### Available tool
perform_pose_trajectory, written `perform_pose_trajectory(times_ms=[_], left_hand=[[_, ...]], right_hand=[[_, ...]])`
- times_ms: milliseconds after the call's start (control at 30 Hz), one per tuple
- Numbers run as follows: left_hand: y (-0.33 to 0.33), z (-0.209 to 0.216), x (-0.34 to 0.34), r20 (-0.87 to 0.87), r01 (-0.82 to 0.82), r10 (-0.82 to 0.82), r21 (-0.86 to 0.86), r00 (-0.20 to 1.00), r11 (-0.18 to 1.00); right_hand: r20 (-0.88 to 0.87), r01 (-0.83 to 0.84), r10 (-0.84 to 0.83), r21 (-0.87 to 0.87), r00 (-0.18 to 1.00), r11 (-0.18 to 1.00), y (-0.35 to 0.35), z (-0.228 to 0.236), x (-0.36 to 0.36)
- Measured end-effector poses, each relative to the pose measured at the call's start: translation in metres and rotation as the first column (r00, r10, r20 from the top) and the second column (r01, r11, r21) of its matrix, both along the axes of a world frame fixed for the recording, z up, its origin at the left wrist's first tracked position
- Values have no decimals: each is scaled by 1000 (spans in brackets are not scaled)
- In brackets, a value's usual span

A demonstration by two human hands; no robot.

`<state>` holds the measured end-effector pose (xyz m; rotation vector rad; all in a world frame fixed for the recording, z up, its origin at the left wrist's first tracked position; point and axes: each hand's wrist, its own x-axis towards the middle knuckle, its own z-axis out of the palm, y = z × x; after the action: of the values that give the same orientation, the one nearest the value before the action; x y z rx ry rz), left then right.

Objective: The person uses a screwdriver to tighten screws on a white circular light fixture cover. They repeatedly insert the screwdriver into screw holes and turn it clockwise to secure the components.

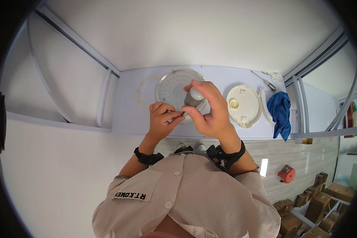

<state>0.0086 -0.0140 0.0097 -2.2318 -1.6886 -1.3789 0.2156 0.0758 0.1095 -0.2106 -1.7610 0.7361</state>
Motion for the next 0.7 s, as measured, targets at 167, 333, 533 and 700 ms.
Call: perform_pose_trajectory(times_ms=[167, 333, 533, 700], left_hand=[[1, -1, 0, 13, 1, -1, -10, 1000, 1000], [2, -1, 0, 5, -3, 3, 15, 1000, 1000], [2, -2, -1, -18, -5, 5, 28, 1000, 1000], [1, -4, 0, -11, -19, 19, 23, 1000, 1000]], right_hand=[[15, -17, 17, 10, 1000, 1000, 1, 1, 0], [75, -38, 31, 92, 997, 995, 2, 8, 0], [130, 9, -27, 139, 991, 990, -7, 17, -8], [277, -64, 57, 16, 959, 998, -13, 32, -7]])
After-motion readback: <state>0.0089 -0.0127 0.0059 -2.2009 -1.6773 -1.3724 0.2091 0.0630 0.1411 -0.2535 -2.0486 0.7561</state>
